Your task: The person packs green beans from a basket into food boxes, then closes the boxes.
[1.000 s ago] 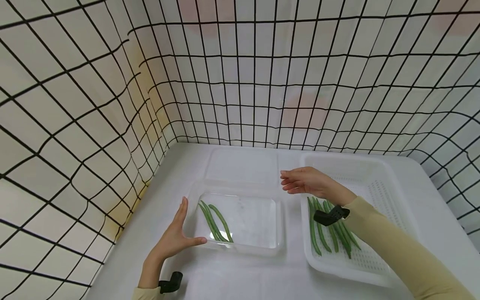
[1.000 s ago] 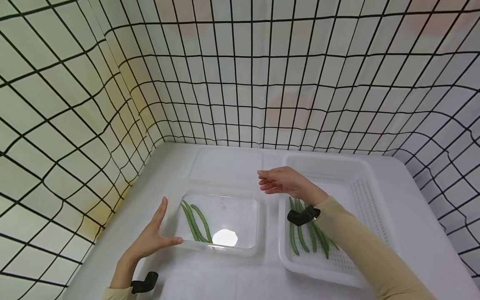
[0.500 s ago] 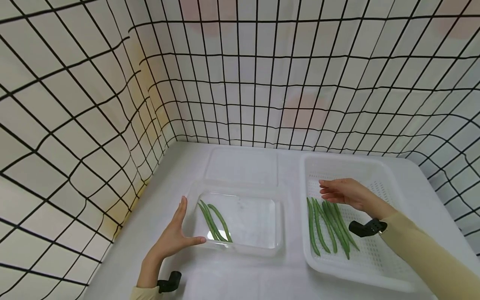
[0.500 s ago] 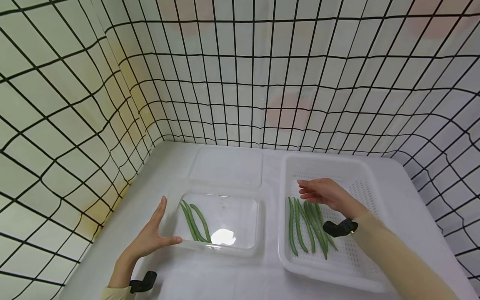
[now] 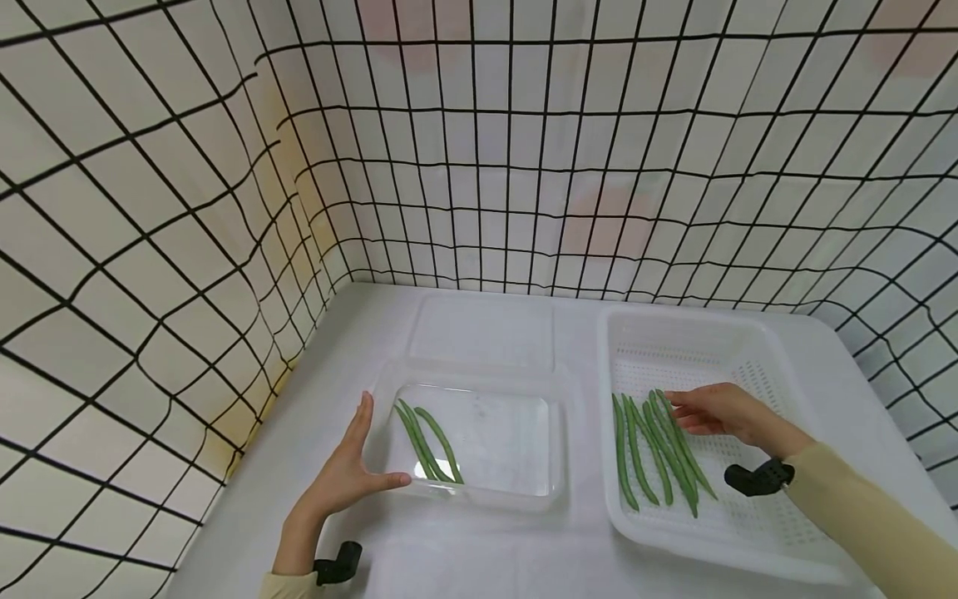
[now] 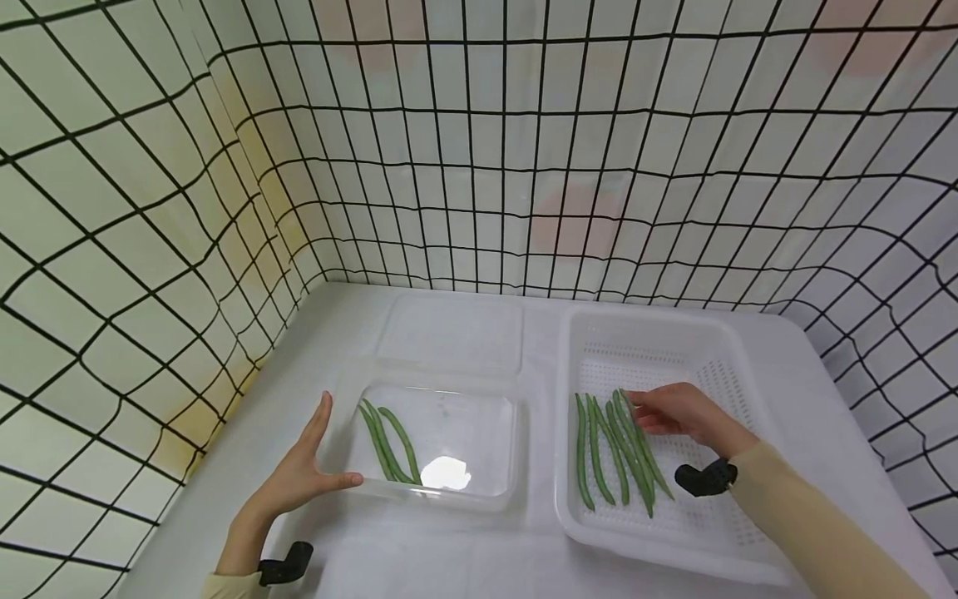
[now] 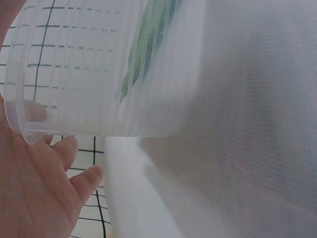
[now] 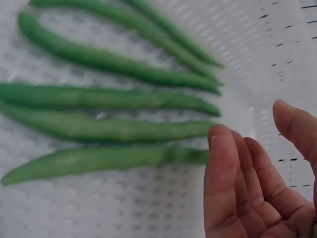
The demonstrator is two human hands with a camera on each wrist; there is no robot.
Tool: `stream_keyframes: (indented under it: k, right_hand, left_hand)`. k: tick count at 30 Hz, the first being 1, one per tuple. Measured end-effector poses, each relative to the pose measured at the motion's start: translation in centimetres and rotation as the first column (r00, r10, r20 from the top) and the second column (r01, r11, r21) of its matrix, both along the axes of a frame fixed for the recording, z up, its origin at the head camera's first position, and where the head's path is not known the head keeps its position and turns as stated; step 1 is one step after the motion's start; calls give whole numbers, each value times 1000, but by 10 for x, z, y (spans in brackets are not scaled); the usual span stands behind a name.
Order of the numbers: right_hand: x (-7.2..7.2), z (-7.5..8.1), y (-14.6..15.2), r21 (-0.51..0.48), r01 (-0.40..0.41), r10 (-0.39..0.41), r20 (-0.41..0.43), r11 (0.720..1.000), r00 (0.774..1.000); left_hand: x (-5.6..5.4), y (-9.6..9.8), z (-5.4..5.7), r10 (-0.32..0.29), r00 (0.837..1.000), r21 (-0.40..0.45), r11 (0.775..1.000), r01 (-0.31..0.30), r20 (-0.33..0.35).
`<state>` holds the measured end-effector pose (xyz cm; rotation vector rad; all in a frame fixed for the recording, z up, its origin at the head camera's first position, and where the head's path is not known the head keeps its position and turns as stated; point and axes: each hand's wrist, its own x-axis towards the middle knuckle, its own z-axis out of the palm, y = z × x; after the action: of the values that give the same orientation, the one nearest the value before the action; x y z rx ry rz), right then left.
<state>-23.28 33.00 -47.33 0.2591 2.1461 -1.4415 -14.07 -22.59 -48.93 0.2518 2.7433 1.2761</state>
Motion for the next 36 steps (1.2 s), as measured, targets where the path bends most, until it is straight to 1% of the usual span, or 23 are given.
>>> stream_keyframes:
  k: [3, 5, 6, 12, 16, 23, 26, 29, 36]
  right_hand:
    - [4, -8, 4, 91, -28, 29, -8, 995, 1000]
    - [7, -12, 7, 128, -39, 41, -17, 991, 999]
    - [9, -13, 7, 140, -31, 34, -19, 990, 999]
    - [14, -23, 10, 160, -9, 12, -16, 987, 1000]
    - [15, -27, 6, 164, -32, 36, -22, 986, 999]
    - [15, -27, -6, 222, -64, 74, -34, 973, 997]
    - [15, -27, -8, 218, -75, 83, -28, 973, 996]
    - [14, -26, -10, 192, -69, 73, -16, 979, 997]
    - [7, -13, -6, 111, -42, 44, -13, 993, 999]
  left_hand:
    - [0, 0, 0, 1, 1000, 2, 1000, -1, 3]
    - [0, 0, 1, 1, 1000, 3, 1000, -1, 4]
    - [1, 0, 1, 1, 1000, 2, 1000, -2, 5]
    - [1, 0, 2, -1, 1000, -1, 1000, 1, 4]
    - [1, 0, 2, -1, 1000, -2, 1000, 1, 0]
    - [1, 0, 1, 3, 1000, 3, 1000, -3, 5]
    - [1, 0, 1, 3, 1000, 6, 1000, -3, 9]
    - [0, 0, 0, 2, 1000, 8, 1000, -2, 9]
    - [0, 0, -1, 3, 1000, 3, 1000, -3, 3]
